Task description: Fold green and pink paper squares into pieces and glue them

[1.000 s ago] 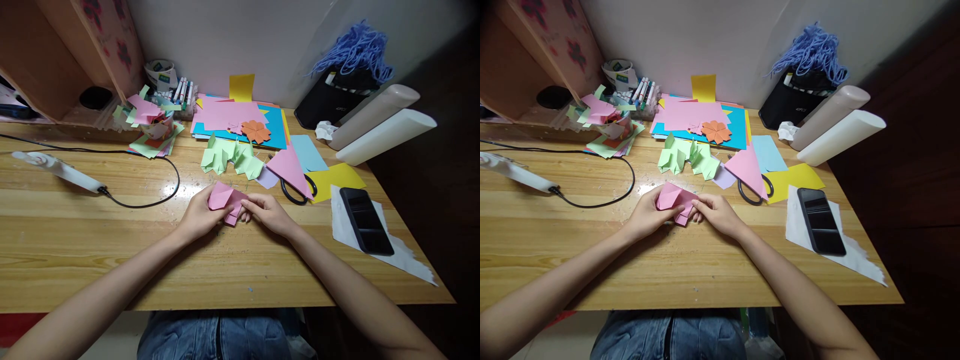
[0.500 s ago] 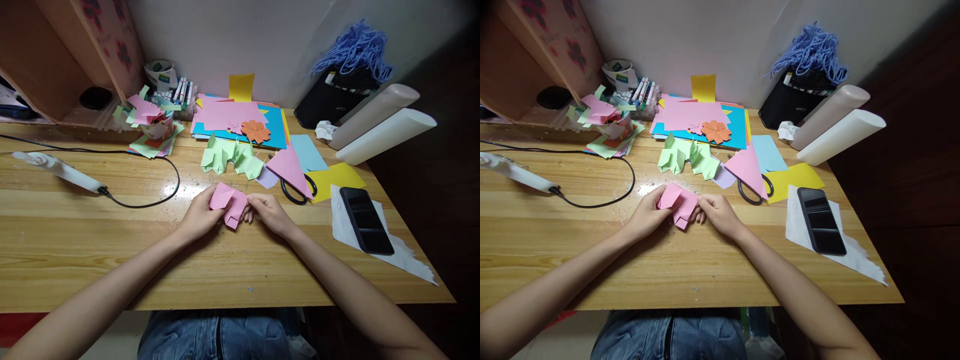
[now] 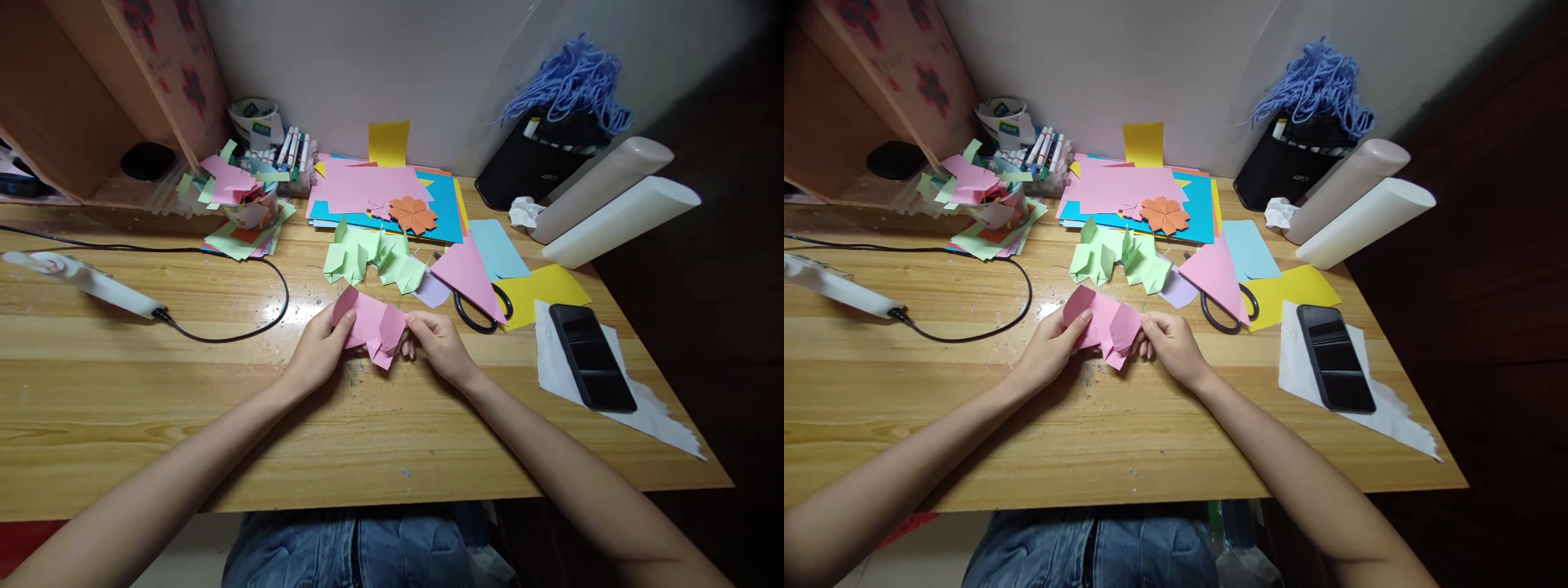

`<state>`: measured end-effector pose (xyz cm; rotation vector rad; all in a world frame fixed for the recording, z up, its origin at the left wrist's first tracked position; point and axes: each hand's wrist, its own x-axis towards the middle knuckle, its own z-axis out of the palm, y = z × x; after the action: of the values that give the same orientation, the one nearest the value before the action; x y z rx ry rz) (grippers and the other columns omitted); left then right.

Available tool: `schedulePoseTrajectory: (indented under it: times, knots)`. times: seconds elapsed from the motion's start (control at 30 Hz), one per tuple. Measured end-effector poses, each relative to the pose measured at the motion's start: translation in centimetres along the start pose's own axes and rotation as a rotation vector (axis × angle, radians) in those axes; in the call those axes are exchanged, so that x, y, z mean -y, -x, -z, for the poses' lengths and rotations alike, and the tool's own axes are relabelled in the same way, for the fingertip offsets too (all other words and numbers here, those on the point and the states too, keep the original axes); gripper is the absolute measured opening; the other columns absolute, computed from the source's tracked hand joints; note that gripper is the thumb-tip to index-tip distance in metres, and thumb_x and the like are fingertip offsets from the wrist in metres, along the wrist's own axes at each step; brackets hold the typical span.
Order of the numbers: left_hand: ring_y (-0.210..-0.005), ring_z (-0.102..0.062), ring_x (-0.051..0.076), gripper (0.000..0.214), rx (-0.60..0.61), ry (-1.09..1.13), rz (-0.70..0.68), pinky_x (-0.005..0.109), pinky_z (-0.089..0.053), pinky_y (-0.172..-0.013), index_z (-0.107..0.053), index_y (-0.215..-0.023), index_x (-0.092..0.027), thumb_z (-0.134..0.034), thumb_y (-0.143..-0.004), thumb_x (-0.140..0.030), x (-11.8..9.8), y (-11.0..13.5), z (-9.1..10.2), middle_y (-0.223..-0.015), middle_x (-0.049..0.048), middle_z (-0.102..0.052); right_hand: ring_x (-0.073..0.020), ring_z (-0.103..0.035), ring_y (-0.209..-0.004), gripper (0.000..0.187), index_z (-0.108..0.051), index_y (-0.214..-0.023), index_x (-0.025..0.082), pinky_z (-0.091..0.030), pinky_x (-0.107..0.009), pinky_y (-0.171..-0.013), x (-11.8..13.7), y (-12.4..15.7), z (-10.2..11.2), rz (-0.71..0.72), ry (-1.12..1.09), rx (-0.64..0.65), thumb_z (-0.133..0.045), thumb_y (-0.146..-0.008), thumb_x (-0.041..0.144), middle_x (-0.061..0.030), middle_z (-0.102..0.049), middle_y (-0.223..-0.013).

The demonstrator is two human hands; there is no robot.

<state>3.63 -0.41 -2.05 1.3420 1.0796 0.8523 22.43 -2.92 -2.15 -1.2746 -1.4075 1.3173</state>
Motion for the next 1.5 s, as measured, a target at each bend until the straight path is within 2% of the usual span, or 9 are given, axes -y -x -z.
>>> schedulePoseTrajectory:
  times: [0.17, 0.33, 0.6, 0.73, 1.0, 1.13, 1.23, 1.33, 1.5]
  knots:
    - [-0.06, -0.054, 0.012, 0.025, -0.02, 0.091, 0.032, 0.022, -0.045, -0.056, -0.054, -0.084, -0.013, -0.051, -0.08, -0.038, -0.2, -0.2, 0.3, -0.069, 0.0001, -0.058, -0.008, -0.045, -0.041, 0.041, -0.052, -0.06, 0.015, -0.036, -0.021, -0.043, -0.1, 0.0, 0.1, 0.003, 0.044, -0.061, -0.041, -0.085, 0.046, 0.0019, -0.049, -0.047]
    - [-0.057, -0.055, 0.011, 0.031, -0.008, 0.122, 0.092, 0.021, -0.045, -0.051, -0.058, -0.096, -0.013, -0.058, -0.075, -0.034, -0.5, -0.2, 0.4, -0.071, 0.0005, -0.06, -0.0085, -0.048, -0.051, 0.026, -0.058, -0.084, 0.016, -0.039, -0.021, -0.048, 0.3, 0.1, -0.2, 0.002, 0.05, -0.031, -0.054, -0.079, 0.042, 0.0015, -0.055, -0.064]
    - [-0.058, -0.058, 0.01, 0.03, 0.016, 0.108, 0.09, 0.021, -0.046, -0.053, -0.058, -0.101, -0.014, -0.056, -0.076, -0.031, -0.6, -0.1, 0.3, -0.074, 0.0018, -0.062, -0.0077, -0.044, -0.047, 0.026, -0.059, -0.079, 0.016, -0.034, -0.02, -0.043, 0.3, -0.1, -0.2, -0.016, 0.048, -0.056, -0.059, -0.075, 0.041, 0.0014, -0.054, -0.061]
    - [-0.057, -0.058, 0.011, 0.04, 0.014, 0.16, 0.065, 0.025, -0.049, -0.055, -0.049, -0.109, -0.014, -0.058, -0.075, -0.033, -0.6, -0.1, 0.5, -0.079, 0.0045, -0.063, -0.0084, -0.043, -0.043, 0.028, -0.058, -0.08, 0.016, -0.032, -0.02, -0.039, 0.4, -0.7, 1.6, 0.003, 0.054, -0.215, -0.058, -0.075, 0.044, 0.0035, -0.049, -0.053]
    - [-0.059, -0.058, 0.01, 0.03, -0.058, 0.145, 0.057, 0.024, -0.048, -0.056, -0.05, -0.098, -0.014, -0.055, -0.078, -0.035, -0.7, -0.3, 1.4, -0.081, 0.0041, -0.062, -0.01, -0.042, -0.042, 0.036, -0.06, -0.083, 0.014, -0.034, -0.023, -0.042, -0.4, -2.1, 8.9, 0.005, 0.132, -0.651, -0.06, -0.071, 0.047, 0.0027, -0.049, -0.051]
    - [-0.059, -0.056, 0.01, 0.029, -0.081, 0.132, 0.039, 0.026, -0.047, -0.058, -0.05, -0.096, -0.015, -0.056, -0.077, -0.036, -0.7, -0.3, 1.7, -0.079, 0.0026, -0.062, -0.02, -0.055, -0.072, 0.04, -0.06, -0.098, 0.013, -0.044, -0.034, -0.066, -1.5, -2.6, 10.7, 0.064, 0.517, -0.818, -0.055, -0.074, 0.043, -0.0097, -0.062, -0.084]
    - [-0.062, -0.057, 0.012, 0.026, -0.084, 0.087, 0.024, 0.026, -0.047, -0.06, -0.053, -0.09, -0.016, -0.057, -0.076, -0.037, -0.5, -0.2, 1.8, -0.079, 0.0032, -0.063, -0.0265, -0.05, -0.095, 0.035, -0.057, -0.104, 0.014, -0.038, -0.042, -0.084, -1.5, -2.6, 10.1, 0.172, 0.817, -0.955, -0.049, -0.077, 0.036, -0.015, -0.055, -0.105]
    - [-0.062, -0.057, 0.013, 0.023, -0.078, 0.014, -0.001, 0.026, -0.046, -0.059, -0.054, -0.086, -0.015, -0.055, -0.077, -0.037, -0.4, -0.2, 1.8, -0.079, 0.0042, -0.063, -0.0232, -0.053, -0.087, 0.032, -0.052, -0.108, 0.016, -0.042, -0.036, -0.078, -0.7, -2.5, 7.7, 0.238, 0.773, -0.733, -0.043, -0.082, 0.032, -0.0115, -0.058, -0.095]
    - [-0.061, -0.057, 0.013, 0.019, -0.062, -0.116, -0.086, 0.026, -0.047, -0.061, -0.055, -0.084, -0.015, -0.05, -0.08, -0.033, -0.3, -0.2, 2.0, -0.077, 0.0041, -0.063, -0.0202, -0.055, -0.06, 0.052, -0.032, -0.124, 0.011, -0.039, -0.028, -0.054, 0.5, -4.0, 2.9, 0.073, 0.776, -0.41, -0.044, -0.082, 0.039, -0.0024, -0.057, -0.066]
